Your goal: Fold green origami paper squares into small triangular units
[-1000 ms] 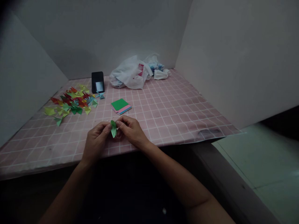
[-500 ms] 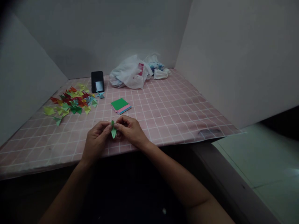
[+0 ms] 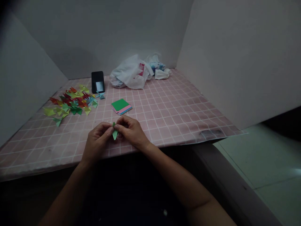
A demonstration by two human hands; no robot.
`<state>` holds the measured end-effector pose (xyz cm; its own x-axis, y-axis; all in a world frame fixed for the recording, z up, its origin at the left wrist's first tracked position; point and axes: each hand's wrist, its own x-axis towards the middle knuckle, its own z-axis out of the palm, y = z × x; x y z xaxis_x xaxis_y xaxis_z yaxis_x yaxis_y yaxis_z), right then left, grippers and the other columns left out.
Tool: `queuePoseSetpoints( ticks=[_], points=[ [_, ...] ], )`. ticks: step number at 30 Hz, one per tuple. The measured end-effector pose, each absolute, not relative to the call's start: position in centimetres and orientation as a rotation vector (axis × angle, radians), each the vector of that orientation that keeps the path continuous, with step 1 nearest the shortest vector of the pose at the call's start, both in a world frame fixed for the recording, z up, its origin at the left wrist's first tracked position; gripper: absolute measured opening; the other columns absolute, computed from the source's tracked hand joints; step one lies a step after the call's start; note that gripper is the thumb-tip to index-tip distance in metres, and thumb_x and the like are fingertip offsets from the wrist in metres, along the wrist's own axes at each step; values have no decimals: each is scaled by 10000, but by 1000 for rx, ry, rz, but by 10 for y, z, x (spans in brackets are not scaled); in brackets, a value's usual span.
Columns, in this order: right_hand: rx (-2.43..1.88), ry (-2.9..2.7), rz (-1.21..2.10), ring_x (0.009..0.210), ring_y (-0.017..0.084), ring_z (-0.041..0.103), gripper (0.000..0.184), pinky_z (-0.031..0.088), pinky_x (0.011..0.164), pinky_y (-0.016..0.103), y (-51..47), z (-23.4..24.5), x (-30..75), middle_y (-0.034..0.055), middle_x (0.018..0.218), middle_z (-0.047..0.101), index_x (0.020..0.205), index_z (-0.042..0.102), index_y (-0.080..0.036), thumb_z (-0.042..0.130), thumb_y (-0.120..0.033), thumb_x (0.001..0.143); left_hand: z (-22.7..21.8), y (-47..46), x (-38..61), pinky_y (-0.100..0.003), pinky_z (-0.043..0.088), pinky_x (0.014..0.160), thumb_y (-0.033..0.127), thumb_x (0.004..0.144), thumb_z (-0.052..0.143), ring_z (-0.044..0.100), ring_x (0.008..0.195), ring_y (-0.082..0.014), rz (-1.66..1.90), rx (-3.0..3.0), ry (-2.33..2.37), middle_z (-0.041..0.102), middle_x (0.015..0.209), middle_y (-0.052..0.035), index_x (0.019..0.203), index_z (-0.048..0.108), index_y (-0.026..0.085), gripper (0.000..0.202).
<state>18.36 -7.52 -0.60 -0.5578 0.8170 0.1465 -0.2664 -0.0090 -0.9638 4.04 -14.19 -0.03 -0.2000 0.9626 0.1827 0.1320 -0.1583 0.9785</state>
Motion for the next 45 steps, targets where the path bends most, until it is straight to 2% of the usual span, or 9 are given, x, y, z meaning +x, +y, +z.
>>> queuePoseSetpoints(
  ticks=[11, 17, 32, 41, 45],
  points=[
    [-598, -1506, 1586, 580, 81, 527, 178, 448, 549, 236, -75, -7, 184, -36, 734, 582, 818, 597, -195, 701, -335, 856, 1, -142, 41, -242, 508, 592, 297, 871, 675, 612, 625, -126, 1424, 1356, 1390, 664, 735, -7, 833, 689, 198, 107],
    [-632, -1541, 1529, 540, 79, 480, 189, 398, 506, 231, -75, -7, 184, -42, 679, 545, 787, 586, -193, 684, -332, 869, 2, -140, 41, -234, 493, 582, 298, 885, 670, 591, 601, -117, 1409, 1356, 1390, 651, 709, 3, 823, 693, 197, 121],
    [-531, -1531, 1663, 599, 94, 607, 150, 525, 574, 247, -75, -5, 183, -24, 779, 615, 896, 589, -190, 695, -271, 827, -1, -142, 41, -243, 482, 571, 332, 913, 656, 582, 586, -120, 1488, 1260, 1440, 666, 688, 2, 820, 693, 200, 165],
    [-577, -1537, 1657, 593, 93, 571, 147, 504, 571, 257, -74, -5, 183, -30, 760, 591, 854, 570, -191, 701, -244, 816, -1, -142, 40, -258, 489, 616, 331, 927, 634, 599, 638, -134, 1444, 1327, 1447, 659, 705, -5, 847, 694, 200, 165],
    [-571, -1536, 1649, 597, 94, 564, 144, 494, 576, 261, -74, -4, 183, -24, 761, 588, 849, 562, -188, 693, -240, 819, 0, -142, 41, -251, 515, 626, 315, 890, 661, 626, 670, -135, 1458, 1309, 1413, 690, 776, -15, 885, 690, 202, 116]
  ],
)
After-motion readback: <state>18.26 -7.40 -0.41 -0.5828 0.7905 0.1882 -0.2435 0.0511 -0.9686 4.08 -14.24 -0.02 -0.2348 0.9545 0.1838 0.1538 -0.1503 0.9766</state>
